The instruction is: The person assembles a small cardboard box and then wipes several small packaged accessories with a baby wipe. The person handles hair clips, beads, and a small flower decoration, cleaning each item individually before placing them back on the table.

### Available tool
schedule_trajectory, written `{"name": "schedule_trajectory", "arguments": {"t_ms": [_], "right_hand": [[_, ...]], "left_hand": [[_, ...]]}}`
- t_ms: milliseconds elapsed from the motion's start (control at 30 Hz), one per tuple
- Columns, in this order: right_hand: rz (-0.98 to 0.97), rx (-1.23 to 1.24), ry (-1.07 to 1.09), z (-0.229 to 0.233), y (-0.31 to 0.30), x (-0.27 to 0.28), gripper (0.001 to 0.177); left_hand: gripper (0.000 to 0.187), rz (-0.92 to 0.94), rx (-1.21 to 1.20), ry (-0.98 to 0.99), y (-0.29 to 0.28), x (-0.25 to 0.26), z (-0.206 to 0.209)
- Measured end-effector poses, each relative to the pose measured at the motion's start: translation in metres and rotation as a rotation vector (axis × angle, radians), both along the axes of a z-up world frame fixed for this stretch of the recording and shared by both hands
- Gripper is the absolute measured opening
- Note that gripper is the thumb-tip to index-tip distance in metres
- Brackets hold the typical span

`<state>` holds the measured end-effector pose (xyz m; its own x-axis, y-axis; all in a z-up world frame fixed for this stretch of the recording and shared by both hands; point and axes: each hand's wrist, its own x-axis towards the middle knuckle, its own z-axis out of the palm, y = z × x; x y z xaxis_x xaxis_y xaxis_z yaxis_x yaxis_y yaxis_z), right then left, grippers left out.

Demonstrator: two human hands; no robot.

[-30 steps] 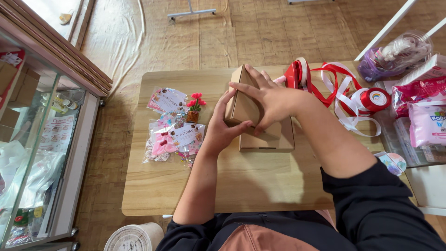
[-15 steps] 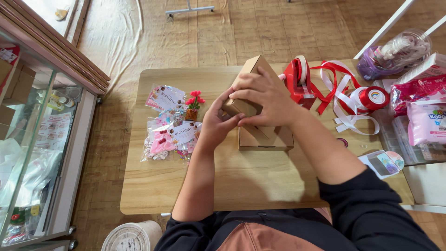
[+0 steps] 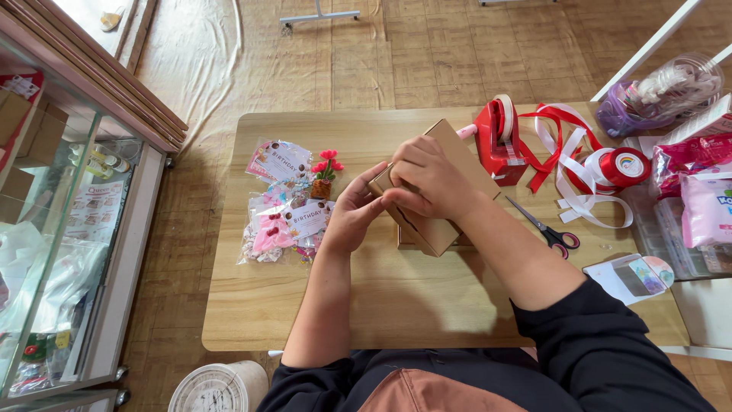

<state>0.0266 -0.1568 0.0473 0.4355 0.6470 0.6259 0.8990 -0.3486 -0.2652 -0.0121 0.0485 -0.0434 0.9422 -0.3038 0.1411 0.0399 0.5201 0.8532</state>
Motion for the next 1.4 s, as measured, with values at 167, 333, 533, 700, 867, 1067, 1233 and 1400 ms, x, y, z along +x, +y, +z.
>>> {"name": "schedule_trajectory", "arguments": {"t_ms": [167, 333, 533, 700, 867, 1067, 1233, 1400], "right_hand": [[-0.024, -0.013, -0.045, -0.003, 0.011, 0.006, 0.031], [-0.057, -0.022, -0.022, -0.004, 0.018, 0.009, 0.027], [-0.115, -0.065, 0.046, -0.006, 0.026, 0.015, 0.028], [-0.155, -0.2, 0.154, -0.007, 0.035, 0.027, 0.037], [-0.114, -0.167, 0.22, -0.006, 0.038, 0.032, 0.038], [-0.14, -0.381, 0.4, 0.004, 0.035, 0.027, 0.041], [-0.06, -0.387, 0.364, 0.012, 0.029, 0.01, 0.044], [-0.257, -0.549, 0.49, 0.016, 0.026, -0.001, 0.056]], "left_hand": [[0.066, 0.018, 0.011, -0.006, -0.002, 0.002, -0.008], [0.063, 0.018, -0.005, 0.001, -0.002, 0.004, -0.013], [0.059, 0.013, -0.021, 0.042, -0.004, 0.008, -0.02], [0.051, 0.005, -0.029, 0.069, -0.012, 0.008, -0.024], [0.054, 0.01, -0.039, 0.056, -0.014, 0.008, -0.028], [0.045, 0.133, 0.108, 0.199, -0.023, 0.015, -0.042], [0.047, 0.155, 0.019, 0.238, -0.017, 0.018, -0.049], [0.042, 0.174, 0.079, 0.256, -0.017, 0.018, -0.046]]}}
